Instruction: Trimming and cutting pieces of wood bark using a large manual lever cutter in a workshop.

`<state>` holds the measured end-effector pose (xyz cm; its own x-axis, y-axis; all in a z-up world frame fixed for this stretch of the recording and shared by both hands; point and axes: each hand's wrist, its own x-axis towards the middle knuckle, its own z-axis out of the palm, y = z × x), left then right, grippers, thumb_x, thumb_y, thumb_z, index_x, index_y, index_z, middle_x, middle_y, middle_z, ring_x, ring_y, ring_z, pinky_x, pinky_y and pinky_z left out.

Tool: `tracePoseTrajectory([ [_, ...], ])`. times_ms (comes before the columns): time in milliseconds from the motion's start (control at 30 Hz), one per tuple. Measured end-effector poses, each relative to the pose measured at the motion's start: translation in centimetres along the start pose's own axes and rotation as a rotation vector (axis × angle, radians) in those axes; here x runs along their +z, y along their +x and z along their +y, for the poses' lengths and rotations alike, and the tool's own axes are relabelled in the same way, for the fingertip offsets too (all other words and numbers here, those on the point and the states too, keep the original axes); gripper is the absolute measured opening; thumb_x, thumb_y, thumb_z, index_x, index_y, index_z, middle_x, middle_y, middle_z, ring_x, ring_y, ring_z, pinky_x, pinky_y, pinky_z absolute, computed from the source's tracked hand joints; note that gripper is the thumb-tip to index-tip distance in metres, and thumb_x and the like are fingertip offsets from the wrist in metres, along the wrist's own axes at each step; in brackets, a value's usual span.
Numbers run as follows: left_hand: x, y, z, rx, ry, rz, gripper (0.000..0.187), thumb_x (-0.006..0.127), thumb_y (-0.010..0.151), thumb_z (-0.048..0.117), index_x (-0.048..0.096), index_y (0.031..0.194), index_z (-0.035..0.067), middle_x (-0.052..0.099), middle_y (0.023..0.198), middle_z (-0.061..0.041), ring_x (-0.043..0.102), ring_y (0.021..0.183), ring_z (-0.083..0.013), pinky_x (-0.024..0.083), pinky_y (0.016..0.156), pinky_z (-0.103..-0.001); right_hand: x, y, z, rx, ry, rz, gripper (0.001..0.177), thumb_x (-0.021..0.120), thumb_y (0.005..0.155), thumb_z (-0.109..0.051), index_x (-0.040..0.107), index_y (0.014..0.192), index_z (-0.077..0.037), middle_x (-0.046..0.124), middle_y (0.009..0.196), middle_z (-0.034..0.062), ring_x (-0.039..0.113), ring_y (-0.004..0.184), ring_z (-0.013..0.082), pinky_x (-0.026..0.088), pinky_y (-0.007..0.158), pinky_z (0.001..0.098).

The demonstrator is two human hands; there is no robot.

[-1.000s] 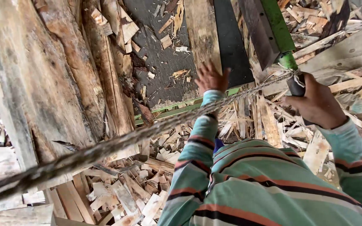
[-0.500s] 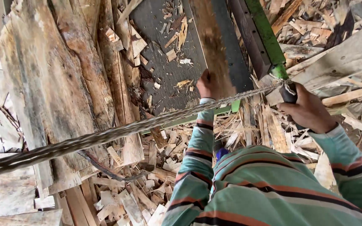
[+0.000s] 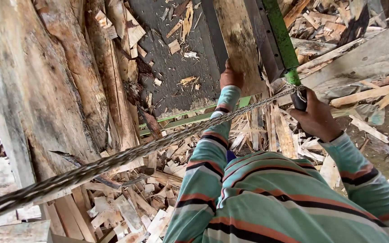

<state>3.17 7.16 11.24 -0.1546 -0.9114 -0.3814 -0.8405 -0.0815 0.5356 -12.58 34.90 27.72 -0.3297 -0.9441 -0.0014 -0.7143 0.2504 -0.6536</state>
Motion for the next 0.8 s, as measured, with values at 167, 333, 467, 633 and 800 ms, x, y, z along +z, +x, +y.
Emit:
tracePoseTrajectory([
  [167,0.7,2.0,0.7,0.023,-0.026,0.015,0.099,0.083,0.083,0.039,0.024,0.16,0.017,0.075,0.11,-0.022,0.075,0.098,-0.0377,0.063,0.087,-0.045,-4.4,0.6,-4.3,0.212,0.022,-0.172,0.083,0.078,0.083,-0.024,0.037,0.152,-0.001,0.069,0.095,0.0272,0.071,0.077,0.0418,0.056,0.067,0.053],
  [333,-1.3,1.1,1.6,0.035,-0.064,0.017,0.096,0.081,0.084,0.035,0.027,0.161,0.017,0.076,0.11,-0.022,0.076,0.097,-0.0367,0.064,0.087,-0.044,-10.0,1.7,-11.4,0.282,-0.122,-0.285,0.077,0.074,0.092,-0.022,0.036,0.155,-0.002,0.071,0.098,0.0278,0.072,0.071,0.0405,0.058,0.063,0.0497],
  [467,-0.2,1.5,0.9,0.033,-0.07,0.064,0.095,0.083,0.079,0.036,0.033,0.158,0.021,0.076,0.109,-0.02,0.075,0.096,-0.0366,0.062,0.086,-0.044,-3.8,0.3,-3.4,0.081,0.065,-0.092,0.075,0.075,0.091,-0.019,0.037,0.153,-0.004,0.07,0.113,0.0288,0.073,0.088,0.0412,0.059,0.072,0.0521],
  [633,-1.2,-0.4,1.5,0.002,-0.074,0.001,0.093,0.079,0.084,0.034,0.027,0.161,0.023,0.077,0.105,-0.02,0.077,0.093,-0.0353,0.063,0.086,-0.044,11.1,-2.4,10.3,0.202,-0.003,-0.184,0.072,0.075,0.086,-0.021,0.035,0.143,-0.001,0.068,0.1,0.0296,0.07,0.08,0.0454,0.057,0.067,0.0547],
  [800,-1.0,2.1,-1.0,-0.006,-0.14,0.029,0.09,0.078,0.083,0.031,0.033,0.16,0.028,0.077,0.104,-0.02,0.076,0.093,-0.036,0.063,0.083,-0.045,8.1,-0.1,5.6,0.25,0.035,-0.155,0.065,0.075,0.085,-0.025,0.042,0.135,0.0,0.067,0.093,0.0295,0.068,0.076,0.0489,0.053,0.066,0.0587],
])
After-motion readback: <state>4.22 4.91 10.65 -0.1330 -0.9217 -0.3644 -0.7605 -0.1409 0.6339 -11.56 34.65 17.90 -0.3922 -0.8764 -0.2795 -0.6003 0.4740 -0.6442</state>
